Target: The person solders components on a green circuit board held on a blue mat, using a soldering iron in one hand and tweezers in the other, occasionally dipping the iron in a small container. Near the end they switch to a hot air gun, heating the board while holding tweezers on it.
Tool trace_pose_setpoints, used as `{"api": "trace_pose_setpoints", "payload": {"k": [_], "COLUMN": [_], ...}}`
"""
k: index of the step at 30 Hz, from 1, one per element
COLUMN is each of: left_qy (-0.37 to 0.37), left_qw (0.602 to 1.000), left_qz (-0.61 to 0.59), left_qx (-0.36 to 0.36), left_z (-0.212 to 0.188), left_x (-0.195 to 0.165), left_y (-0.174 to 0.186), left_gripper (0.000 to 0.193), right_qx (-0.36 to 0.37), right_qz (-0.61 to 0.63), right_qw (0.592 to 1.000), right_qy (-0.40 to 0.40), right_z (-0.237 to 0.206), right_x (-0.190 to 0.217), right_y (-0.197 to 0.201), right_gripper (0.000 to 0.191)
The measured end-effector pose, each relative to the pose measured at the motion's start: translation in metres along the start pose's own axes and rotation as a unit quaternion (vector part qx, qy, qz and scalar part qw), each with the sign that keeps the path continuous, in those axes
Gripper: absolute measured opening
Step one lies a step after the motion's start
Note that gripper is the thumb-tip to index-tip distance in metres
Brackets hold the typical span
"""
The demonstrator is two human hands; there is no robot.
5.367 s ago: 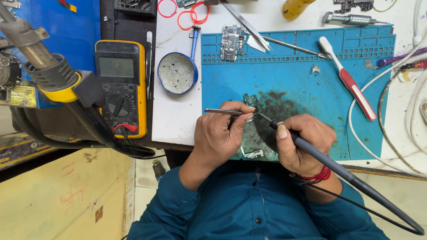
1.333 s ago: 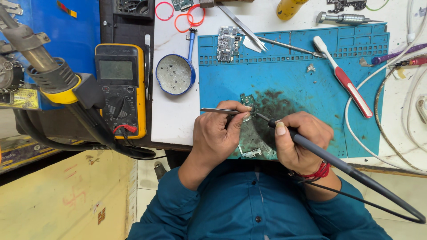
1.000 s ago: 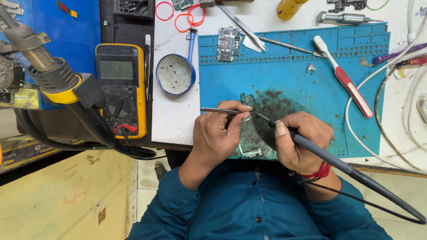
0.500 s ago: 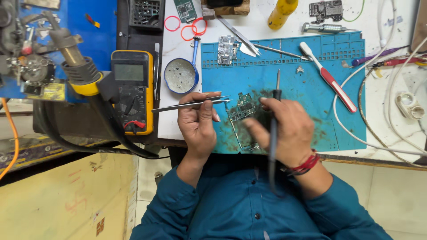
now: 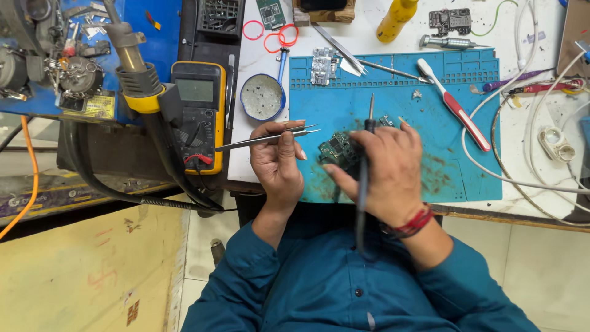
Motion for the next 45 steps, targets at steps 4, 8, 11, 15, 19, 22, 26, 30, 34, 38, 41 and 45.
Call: {"api": "trace_pose_setpoints", "payload": {"k": [4,8,11,15,19,22,26,30,34,38,41,45], "left_qy": [0.014,0.040,0.097,0.102,0.116,0.100,0.094,0.050,0.051,0.049,0.054,0.063], "left_qw": [1.000,0.998,0.989,0.973,0.953,0.949,0.947,0.937,0.940,0.939,0.924,0.926], "left_qz": [0.007,0.032,0.110,0.192,0.262,0.276,0.285,0.310,0.296,0.295,0.337,0.334], "left_qx": [0.007,0.031,0.037,0.076,0.097,0.112,0.117,0.154,0.164,0.170,0.172,0.164], "left_z": [0.000,0.002,0.001,0.003,0.000,-0.001,-0.003,-0.002,-0.002,-0.001,-0.004,-0.009], "left_x": [-0.001,-0.004,-0.002,-0.008,-0.016,-0.019,-0.020,-0.026,-0.027,-0.029,-0.031,-0.030], "left_y": [-0.004,-0.014,-0.020,-0.032,-0.037,-0.041,-0.043,-0.048,-0.050,-0.052,-0.054,-0.056], "left_gripper": [0.015,0.013,0.012,0.011,0.011,0.012,0.010,0.007,0.007,0.009,0.008,0.009], "right_qx": [0.035,0.075,0.085,0.067,0.081,0.065,-0.032,-0.085,-0.087,-0.066,-0.084,-0.099], "right_qz": [-0.011,0.035,0.051,0.057,0.054,0.065,0.082,0.153,0.139,0.156,0.200,0.204], "right_qw": [0.999,0.994,0.991,0.993,0.992,0.993,0.994,0.983,0.983,0.983,0.975,0.974], "right_qy": [0.014,0.071,0.086,0.083,0.082,0.081,0.058,-0.044,-0.083,-0.065,-0.044,-0.025], "right_z": [0.000,0.000,-0.003,-0.008,-0.005,-0.003,-0.012,-0.029,-0.038,-0.038,-0.038,-0.040], "right_x": [0.002,-0.015,-0.027,-0.030,-0.032,-0.035,-0.040,-0.054,-0.056,-0.055,-0.053,-0.052], "right_y": [-0.011,-0.002,0.002,0.001,-0.005,-0.006,0.006,0.009,0.003,-0.002,-0.003,-0.002], "right_gripper": [0.050,0.047,0.048,0.042,0.042,0.038,0.027,0.037,0.033,0.025,0.014,0.007]}}
Point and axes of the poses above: each hand's wrist, its own z-axis towards the middle knuckle, its own y-axis out of the back of the hand, x = y × z, the point moved 7 cm from there along z, towards the middle knuckle, and after that the axes turned 8 degrees about -z, right-handed, at the moved point
